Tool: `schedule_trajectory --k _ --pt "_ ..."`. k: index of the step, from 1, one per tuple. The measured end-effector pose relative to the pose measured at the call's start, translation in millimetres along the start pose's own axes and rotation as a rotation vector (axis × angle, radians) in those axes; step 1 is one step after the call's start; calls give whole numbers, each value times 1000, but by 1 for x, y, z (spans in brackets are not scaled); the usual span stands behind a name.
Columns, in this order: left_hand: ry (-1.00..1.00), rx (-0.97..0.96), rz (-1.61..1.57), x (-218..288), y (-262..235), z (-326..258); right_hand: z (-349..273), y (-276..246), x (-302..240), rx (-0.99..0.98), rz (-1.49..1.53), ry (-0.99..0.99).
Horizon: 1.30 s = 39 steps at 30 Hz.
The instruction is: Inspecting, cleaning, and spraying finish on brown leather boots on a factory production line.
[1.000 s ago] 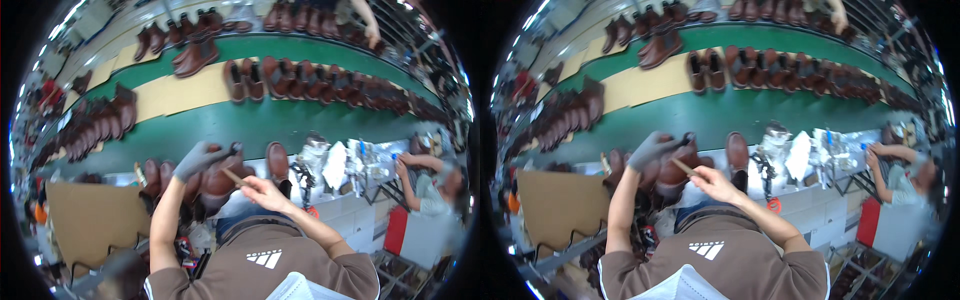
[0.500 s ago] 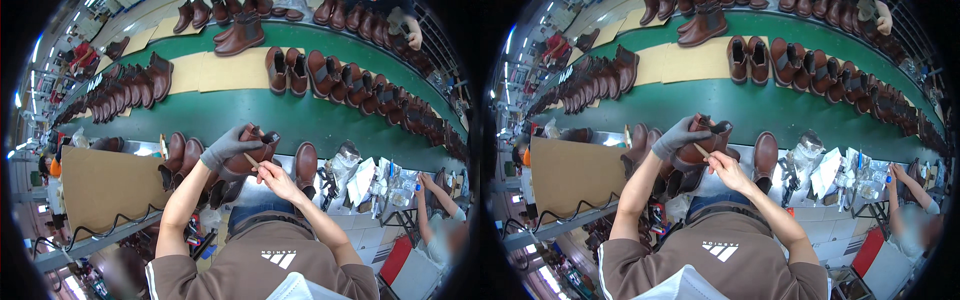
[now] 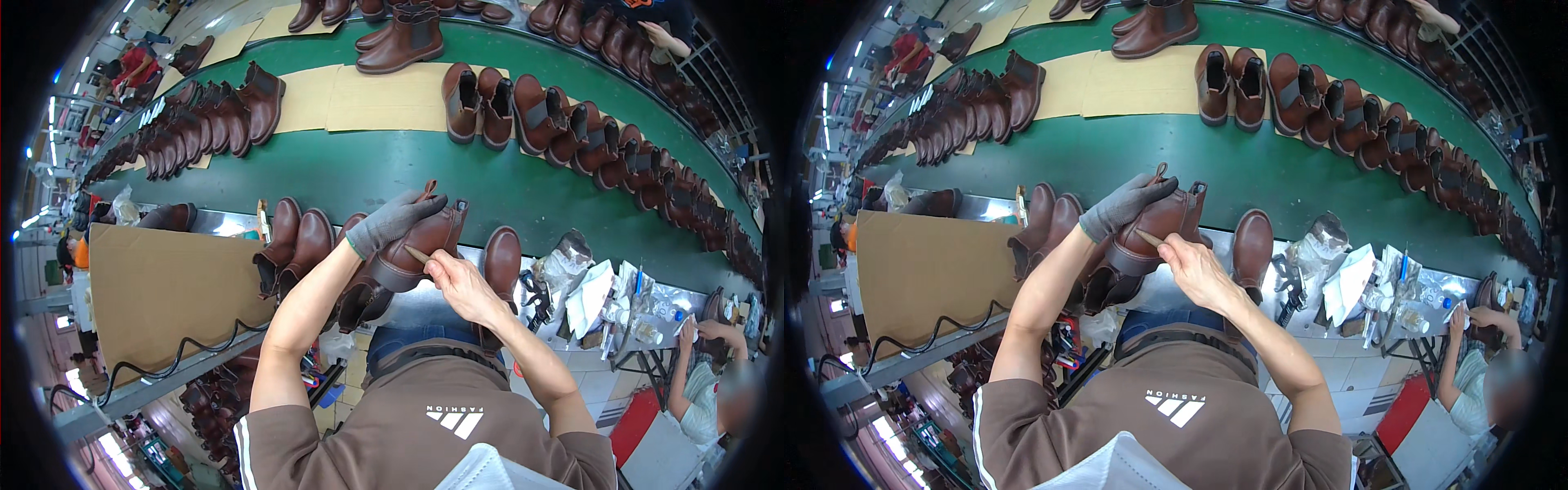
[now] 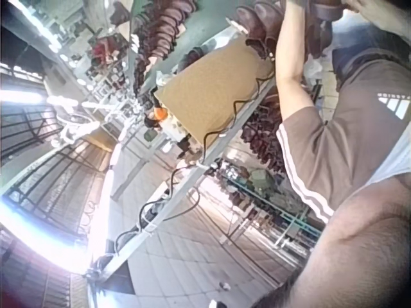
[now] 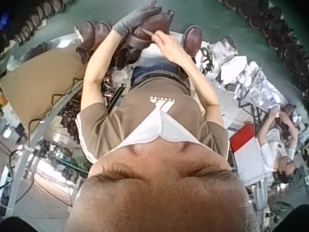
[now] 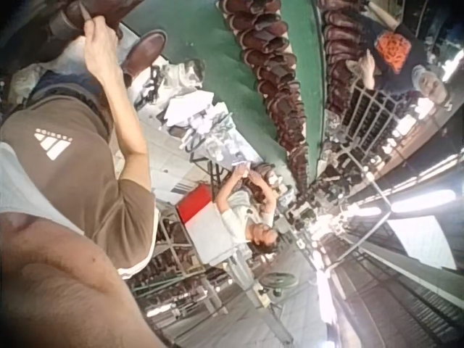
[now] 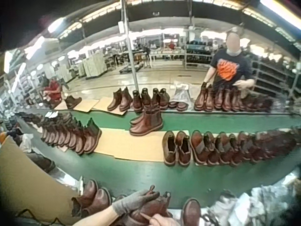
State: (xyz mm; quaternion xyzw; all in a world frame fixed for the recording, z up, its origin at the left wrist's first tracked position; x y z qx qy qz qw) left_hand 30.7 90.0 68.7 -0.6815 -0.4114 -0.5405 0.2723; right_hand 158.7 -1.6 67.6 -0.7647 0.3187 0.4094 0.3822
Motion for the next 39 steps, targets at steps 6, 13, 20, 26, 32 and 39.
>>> schedule_trajectory --k 6,13,20,26,32,39 --pt "-36 -43 31 3 13 -1 -1 -14 -11 -96 -189 46" --pt "-62 -53 -16 -6 4 -1 7 -10 -8 -94 -254 60" --pt "-5 -32 -45 -3 3 -4 0 -5 7 -158 110 -28" --pt "-14 11 -126 -7 6 0 1 -11 -7 -92 -85 -26" --pt "-74 -21 0 -6 4 5 -3 -14 -29 30 -387 2" --pt "-41 26 -66 -6 -4 4 -6 -19 8 -26 -192 9"
Point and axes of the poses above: each hand's wrist, its own z-axis towards the middle knuckle, its own y-axis out of the palm, x = y × z, the point moved 4 cm from there along z, towards the middle knuckle, and after that the axes turned 10 degrees about y, right-handed, at the moved point
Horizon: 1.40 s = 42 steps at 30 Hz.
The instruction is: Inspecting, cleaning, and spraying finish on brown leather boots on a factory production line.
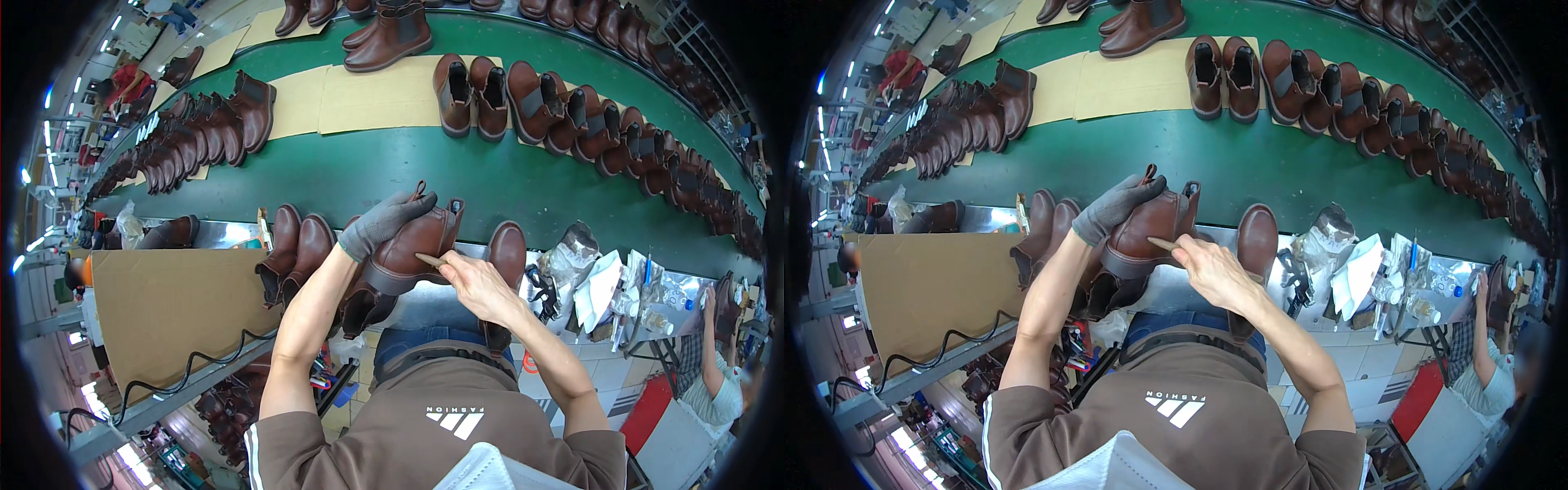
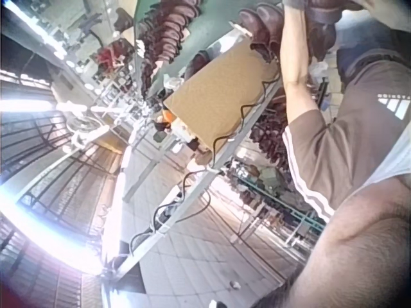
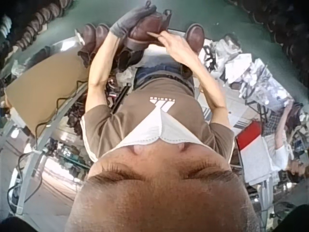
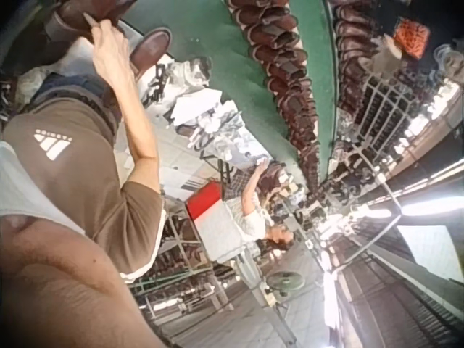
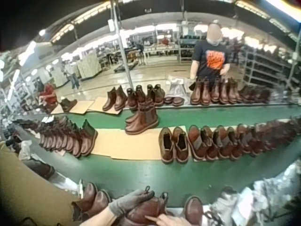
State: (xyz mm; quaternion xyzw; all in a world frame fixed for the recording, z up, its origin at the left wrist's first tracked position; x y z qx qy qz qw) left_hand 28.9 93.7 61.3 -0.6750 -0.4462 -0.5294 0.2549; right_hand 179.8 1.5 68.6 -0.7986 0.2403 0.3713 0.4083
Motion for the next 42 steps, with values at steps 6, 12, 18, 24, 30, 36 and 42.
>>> schedule_trajectory --k 6,12,18,24,30,36,42 --pt "53 -40 109 -14 -6 4 5 -2 -20 46 15 -82" --pt "19 -8 39 -4 5 2 8 -4 -26 61 -73 -50" --pt "16 -43 144 -5 1 -1 9 -2 -32 -71 -121 50" --pt "19 -17 -88 -2 3 -5 3 1 -19 20 -4 -129" --pt "7 7 -61 -4 4 -1 8 -3 -27 -29 -78 -18" --pt "-60 -25 52 -5 0 3 4 -7 -44 8 -219 32" --pt "-51 -35 -48 -4 3 -4 -6 -2 -24 39 -15 -115"
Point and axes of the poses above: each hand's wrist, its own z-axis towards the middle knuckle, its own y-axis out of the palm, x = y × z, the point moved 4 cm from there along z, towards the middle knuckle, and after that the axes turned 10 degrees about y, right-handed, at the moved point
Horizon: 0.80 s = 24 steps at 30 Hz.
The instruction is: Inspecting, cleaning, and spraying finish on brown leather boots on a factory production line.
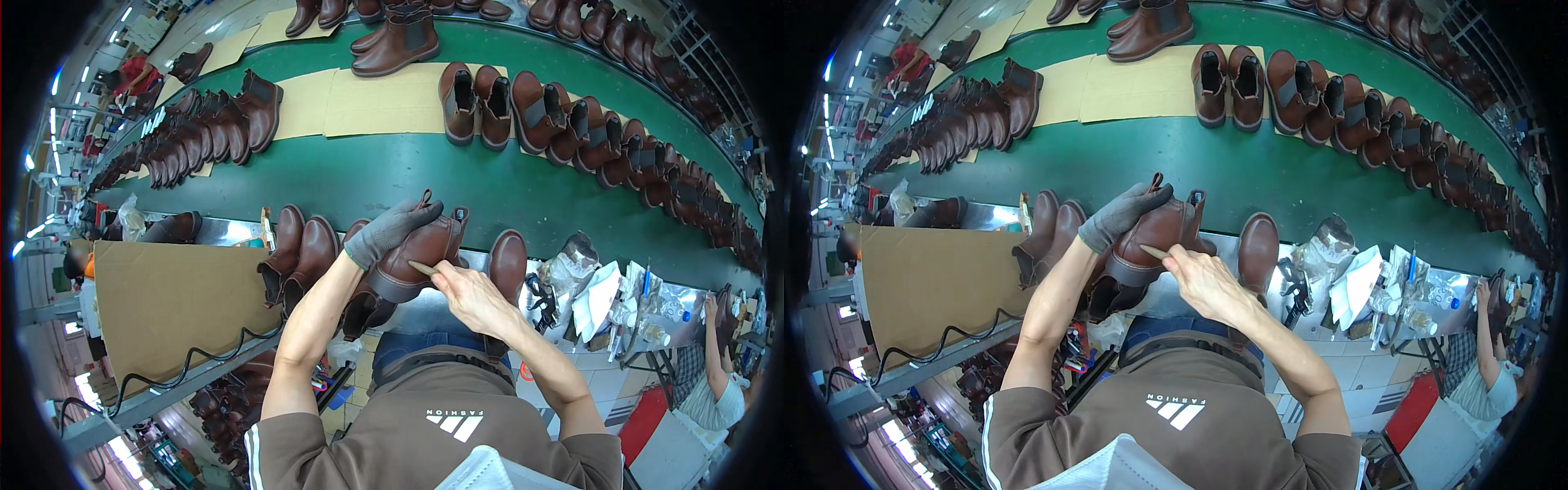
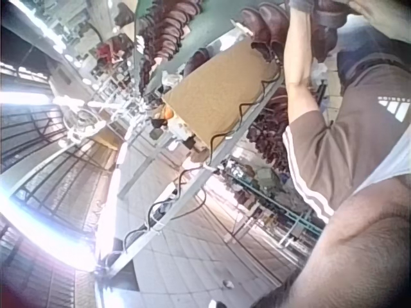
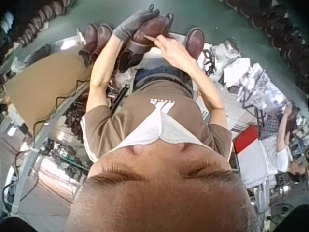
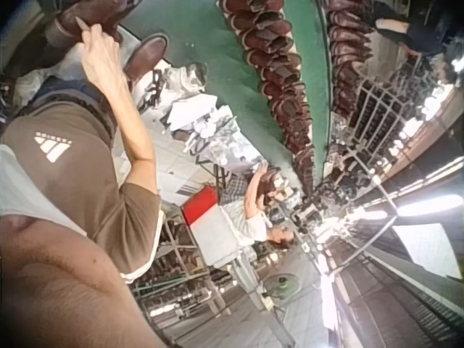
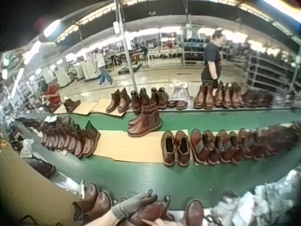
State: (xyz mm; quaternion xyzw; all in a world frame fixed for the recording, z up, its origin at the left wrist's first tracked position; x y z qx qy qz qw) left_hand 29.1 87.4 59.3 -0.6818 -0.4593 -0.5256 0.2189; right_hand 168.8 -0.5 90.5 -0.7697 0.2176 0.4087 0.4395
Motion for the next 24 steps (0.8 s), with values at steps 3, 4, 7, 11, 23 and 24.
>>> schedule_trajectory --k 3,4,7,11,23,24 --pt "33 -20 28 5 6 1 5 2 -5 14 -27 12" --pt "35 -22 30 5 6 2 7 2 -6 18 -28 12" --pt "95 17 74 7 7 2 8 1 -9 -20 -45 81" --pt "0 10 121 8 5 -1 9 -1 -7 -111 -70 154" --pt "39 17 47 10 4 -1 10 2 -8 -54 0 73" --pt "28 46 67 13 6 -2 10 1 -12 -49 -70 114"
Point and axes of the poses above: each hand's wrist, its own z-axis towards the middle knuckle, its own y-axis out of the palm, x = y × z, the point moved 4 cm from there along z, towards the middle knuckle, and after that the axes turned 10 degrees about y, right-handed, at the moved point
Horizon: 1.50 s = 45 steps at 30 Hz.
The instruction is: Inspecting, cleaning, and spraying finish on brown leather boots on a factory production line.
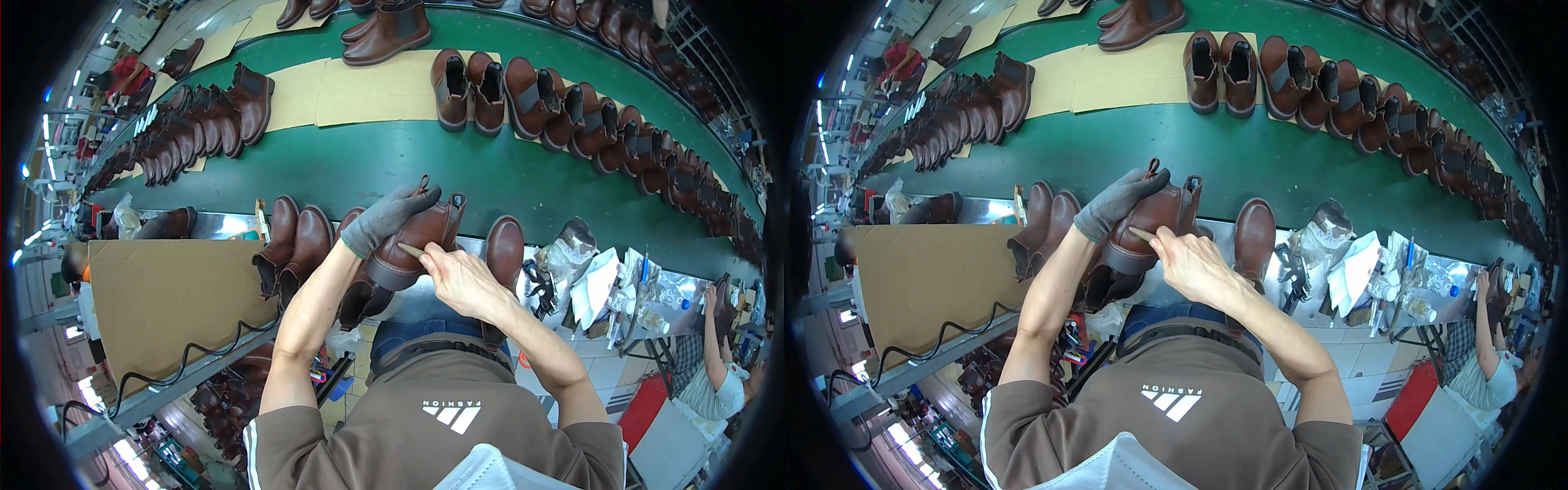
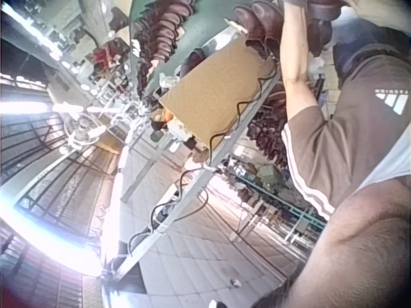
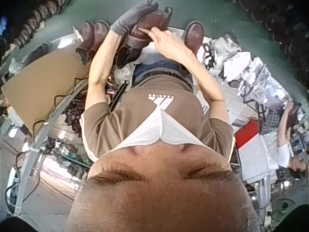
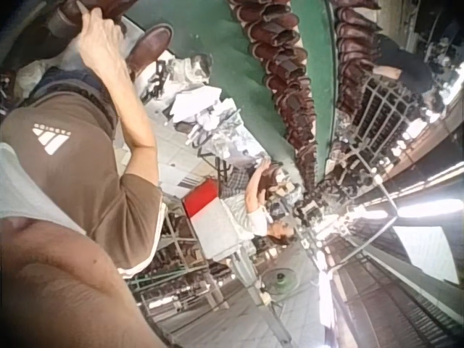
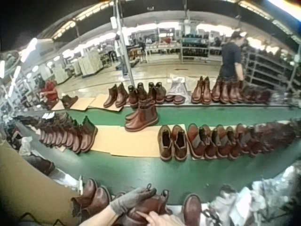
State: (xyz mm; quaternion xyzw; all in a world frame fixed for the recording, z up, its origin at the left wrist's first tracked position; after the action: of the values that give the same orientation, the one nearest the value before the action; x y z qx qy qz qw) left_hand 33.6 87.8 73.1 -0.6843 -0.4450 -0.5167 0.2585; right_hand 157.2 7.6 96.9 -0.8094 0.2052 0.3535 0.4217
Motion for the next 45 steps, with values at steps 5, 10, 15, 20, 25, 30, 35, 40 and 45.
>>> schedule_trajectory --k 5,10,15,20,25,30,35,40,45 --pt "53 42 -104 -10 -3 -4 -5 0 3 -11 -109 2" --pt "44 -43 -59 -17 -7 -2 -5 4 14 42 76 -95" --pt "-15 -40 44 -14 -4 -2 1 1 3 31 10 -35" --pt "19 -47 7 -25 -10 -2 -1 -4 9 -13 -92 -7" --pt "6 -64 -148 -25 -5 -1 0 -2 14 35 61 -118" --pt "-14 -47 -14 -24 -6 4 0 -5 0 29 -54 -50" --pt "9 -11 -51 -24 -9 0 -5 -3 12 -37 -84 32" --pt "-13 -55 -183 -22 -3 2 -7 2 15 21 50 -37" --pt "11 -24 -19 -15 -3 2 -3 -2 4 11 -18 7"
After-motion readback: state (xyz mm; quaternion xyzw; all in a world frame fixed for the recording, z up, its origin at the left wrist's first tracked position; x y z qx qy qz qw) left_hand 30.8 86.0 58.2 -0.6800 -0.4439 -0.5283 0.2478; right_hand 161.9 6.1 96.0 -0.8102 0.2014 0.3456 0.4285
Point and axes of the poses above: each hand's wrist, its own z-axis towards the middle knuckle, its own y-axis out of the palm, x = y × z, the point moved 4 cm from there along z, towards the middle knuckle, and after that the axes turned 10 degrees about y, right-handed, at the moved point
